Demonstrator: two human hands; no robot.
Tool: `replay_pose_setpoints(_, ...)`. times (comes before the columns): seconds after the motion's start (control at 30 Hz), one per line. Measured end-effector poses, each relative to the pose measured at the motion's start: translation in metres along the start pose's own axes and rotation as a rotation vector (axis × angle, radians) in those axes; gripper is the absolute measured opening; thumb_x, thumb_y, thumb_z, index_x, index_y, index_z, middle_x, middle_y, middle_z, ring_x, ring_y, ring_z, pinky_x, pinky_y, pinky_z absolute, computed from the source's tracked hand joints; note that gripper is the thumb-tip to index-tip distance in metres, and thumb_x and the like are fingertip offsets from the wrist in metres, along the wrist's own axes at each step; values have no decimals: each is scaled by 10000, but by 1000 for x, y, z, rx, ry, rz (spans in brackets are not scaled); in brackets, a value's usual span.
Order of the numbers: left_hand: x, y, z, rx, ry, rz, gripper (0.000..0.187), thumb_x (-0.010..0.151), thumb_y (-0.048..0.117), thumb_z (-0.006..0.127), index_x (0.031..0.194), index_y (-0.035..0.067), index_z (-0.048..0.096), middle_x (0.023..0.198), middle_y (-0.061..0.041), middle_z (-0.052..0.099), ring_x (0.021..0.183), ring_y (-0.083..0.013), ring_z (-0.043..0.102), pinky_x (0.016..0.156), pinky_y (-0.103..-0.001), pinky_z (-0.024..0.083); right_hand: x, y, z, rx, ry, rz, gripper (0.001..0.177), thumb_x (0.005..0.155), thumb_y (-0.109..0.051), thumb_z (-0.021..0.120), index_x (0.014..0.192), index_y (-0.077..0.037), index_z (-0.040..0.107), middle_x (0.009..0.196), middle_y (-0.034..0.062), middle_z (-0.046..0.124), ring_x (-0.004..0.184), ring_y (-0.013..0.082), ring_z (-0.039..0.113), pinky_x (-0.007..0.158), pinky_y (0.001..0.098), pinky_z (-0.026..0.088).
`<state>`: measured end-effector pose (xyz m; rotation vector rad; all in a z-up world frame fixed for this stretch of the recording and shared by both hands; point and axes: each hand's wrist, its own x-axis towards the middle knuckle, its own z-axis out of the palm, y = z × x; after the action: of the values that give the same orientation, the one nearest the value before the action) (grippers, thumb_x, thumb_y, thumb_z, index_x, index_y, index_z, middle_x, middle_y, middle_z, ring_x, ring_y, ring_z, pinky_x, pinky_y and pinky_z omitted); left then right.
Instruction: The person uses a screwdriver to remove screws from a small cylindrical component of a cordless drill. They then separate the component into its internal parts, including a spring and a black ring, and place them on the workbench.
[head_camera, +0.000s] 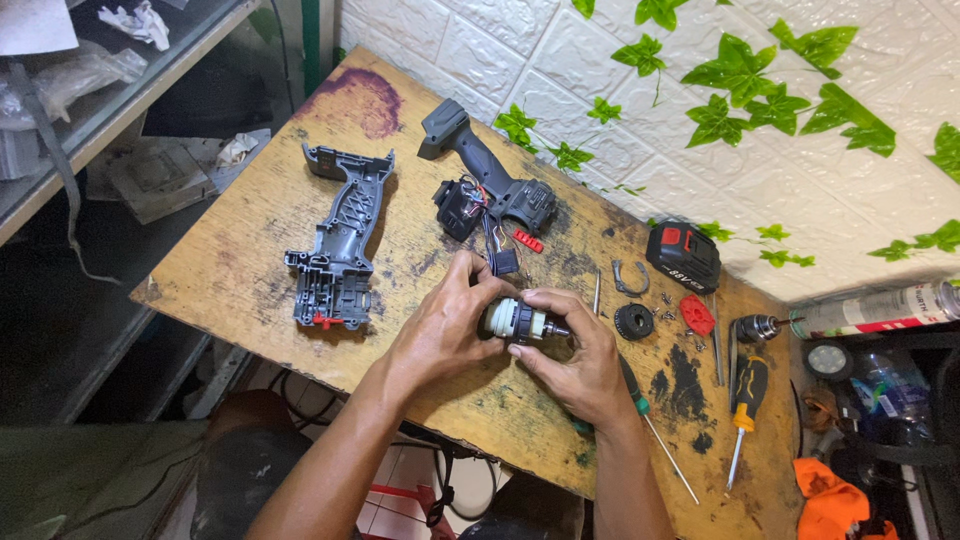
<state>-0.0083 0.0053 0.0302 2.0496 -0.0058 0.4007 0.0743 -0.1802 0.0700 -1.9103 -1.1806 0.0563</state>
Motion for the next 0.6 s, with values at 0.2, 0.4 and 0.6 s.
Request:
replay_pose_setpoints(0.2, -1, 3, -3, -63, -20, -46, 521, 677, 147, 848, 1170, 87, 690, 1115, -145, 448, 996, -530, 651, 853, -629, 573, 1, -5, -1, 43, 15, 12, 482, 735, -73, 894, 1166, -12, 688, 1165, 198, 726, 1136, 362, 716, 987, 481, 529)
replay_pose_setpoints(0.4, -1, 3, -2, -25, -33, -50, 546, 660, 85, 820, 1187, 80, 677, 1128, -152, 447, 1007, -529, 645, 848, -619, 574, -3, 2, -2, 13, 21, 38, 536, 712, -115, 921, 1183, -13, 688, 1168, 198, 732, 1133, 367, 716, 976, 477, 534)
replay_pose_setpoints(0.6, -1, 1, -1, -17, -17, -48, 544, 655, 83, 817, 1182, 95, 683, 1122, -140, 449, 998, -516, 653, 848, -599, 577, -2, -3, -2, 34, 7, 73, 504, 775, -123, 875, 1241, -31, 706, 1156, 197, 747, 1094, 342, 726, 919, 465, 558)
